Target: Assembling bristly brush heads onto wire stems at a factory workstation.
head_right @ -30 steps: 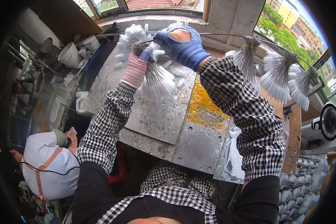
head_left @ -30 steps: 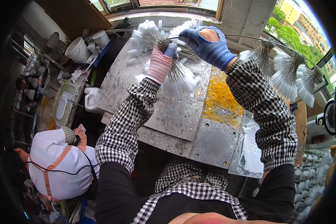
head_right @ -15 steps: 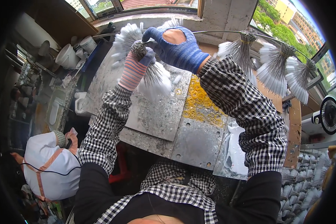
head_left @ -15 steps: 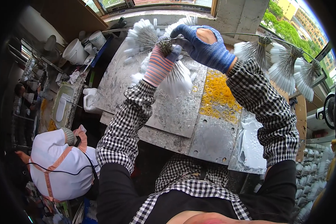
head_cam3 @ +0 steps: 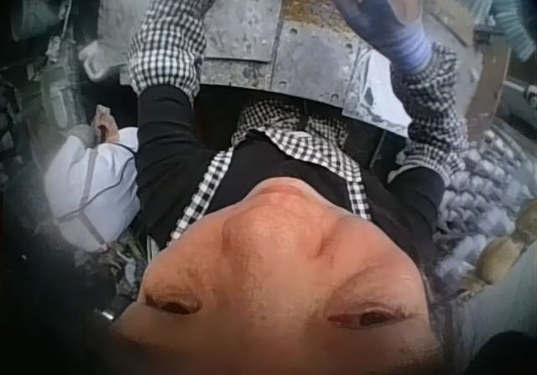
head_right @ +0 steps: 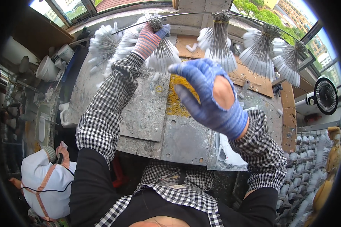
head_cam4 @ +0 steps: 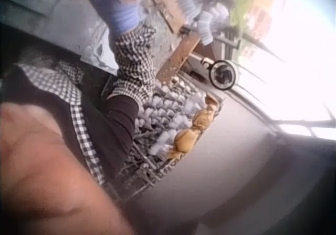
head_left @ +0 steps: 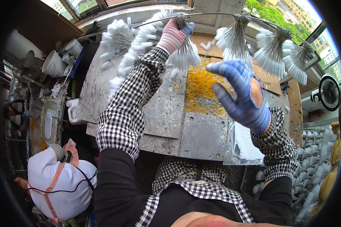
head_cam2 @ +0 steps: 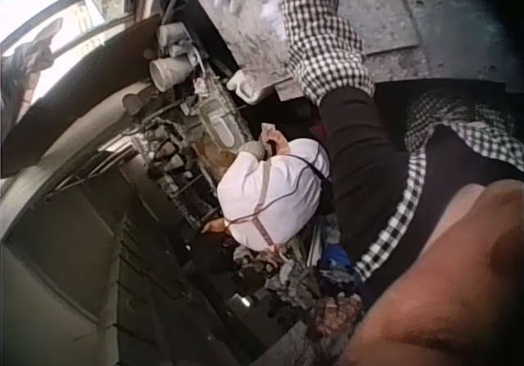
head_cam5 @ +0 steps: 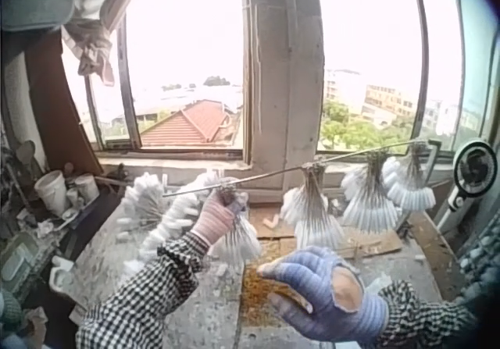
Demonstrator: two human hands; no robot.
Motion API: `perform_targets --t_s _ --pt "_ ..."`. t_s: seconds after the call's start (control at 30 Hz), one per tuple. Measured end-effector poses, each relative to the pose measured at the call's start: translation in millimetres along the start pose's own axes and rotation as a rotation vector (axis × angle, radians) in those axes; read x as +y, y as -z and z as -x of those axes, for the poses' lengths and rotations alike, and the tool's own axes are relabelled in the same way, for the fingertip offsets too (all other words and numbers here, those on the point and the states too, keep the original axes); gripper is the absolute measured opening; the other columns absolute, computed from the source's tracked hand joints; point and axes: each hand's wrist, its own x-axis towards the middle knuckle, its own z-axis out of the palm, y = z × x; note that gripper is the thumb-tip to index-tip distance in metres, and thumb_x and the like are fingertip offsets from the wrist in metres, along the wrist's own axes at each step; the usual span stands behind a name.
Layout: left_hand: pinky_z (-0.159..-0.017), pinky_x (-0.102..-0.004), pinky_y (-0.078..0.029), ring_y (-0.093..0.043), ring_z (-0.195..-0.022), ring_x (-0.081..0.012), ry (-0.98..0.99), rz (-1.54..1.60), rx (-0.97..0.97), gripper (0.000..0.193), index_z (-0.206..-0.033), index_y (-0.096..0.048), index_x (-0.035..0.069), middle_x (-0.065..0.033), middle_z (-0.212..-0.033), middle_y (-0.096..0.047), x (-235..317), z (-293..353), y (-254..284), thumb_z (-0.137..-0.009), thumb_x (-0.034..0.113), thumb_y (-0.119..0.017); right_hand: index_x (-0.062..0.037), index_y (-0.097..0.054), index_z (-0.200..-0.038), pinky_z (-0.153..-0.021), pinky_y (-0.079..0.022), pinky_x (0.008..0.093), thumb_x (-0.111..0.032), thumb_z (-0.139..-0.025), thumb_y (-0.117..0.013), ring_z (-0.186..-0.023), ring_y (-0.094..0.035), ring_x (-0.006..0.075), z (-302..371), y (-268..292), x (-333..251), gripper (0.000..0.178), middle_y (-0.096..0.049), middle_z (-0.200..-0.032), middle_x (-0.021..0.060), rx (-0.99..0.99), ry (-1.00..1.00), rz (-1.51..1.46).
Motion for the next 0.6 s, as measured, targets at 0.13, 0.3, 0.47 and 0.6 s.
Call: perform_targets --t_s 0.13,0.3,0.47,0.6 --pt "-0.071 -0.0264 -0.057 -0.069 -0.079 -0.0121 0.022 0.216 -0.055 0.017 -0.105 -0.066 0.008 -0.0020 -0.088 -0.073 -21 -28 -33 -0.092 0.009 -0.078 -0.0006 -0.068 -0.110 -0.081 -0.051 0.0421 -0.003 -0.080 -0.075 -0.091 -0.067 0.0328 66 9 -27 0.031 -0.068 -0.096 0.0136 -0.156 -0.169 -0.093" --pt "-0.074 -0.0254 -0.056 -0.067 -0.080 -0.0112 -0.008 0.248 -0.096 0.019 -0.107 -0.066 0.008 -0.0021 -0.091 -0.073 -44 -45 -29 -0.092 0.009 -0.078 -0.0037 -0.070 -0.108 -0.082 -0.050 0.0433 -0.006 -0.080 -0.075 -0.090 -0.066 0.0333 106 -4 -39 0.028 -0.068 -0.095 0.0131 -0.190 -0.364 -0.271" --pt "-0.099 -0.0318 -0.052 -0.066 -0.111 -0.0170 -0.031 -0.291 -0.309 0.045 -0.126 -0.061 0.005 -0.0068 -0.114 -0.072 -23 -32 -13 -0.093 0.030 -0.079 -0.0042 -0.070 -0.109 -0.082 -0.050 0.0435 -0.007 -0.082 -0.075 -0.089 -0.065 0.0335 115 -22 -40 0.028 -0.068 -0.095 0.0134 -0.202 -0.364 -0.347" --pt "-0.098 -0.0314 -0.056 -0.069 -0.109 -0.0205 -0.053 -0.529 -0.375 0.048 -0.135 -0.058 0.006 -0.0128 -0.119 -0.072 0 -1 45 -0.096 0.026 -0.075 -0.0045 -0.070 -0.110 -0.081 -0.049 0.0438 -0.008 -0.083 -0.075 -0.089 -0.064 0.0342 114 -42 -48 0.027 -0.067 -0.094 0.0137 -0.245 -0.322 -0.450"
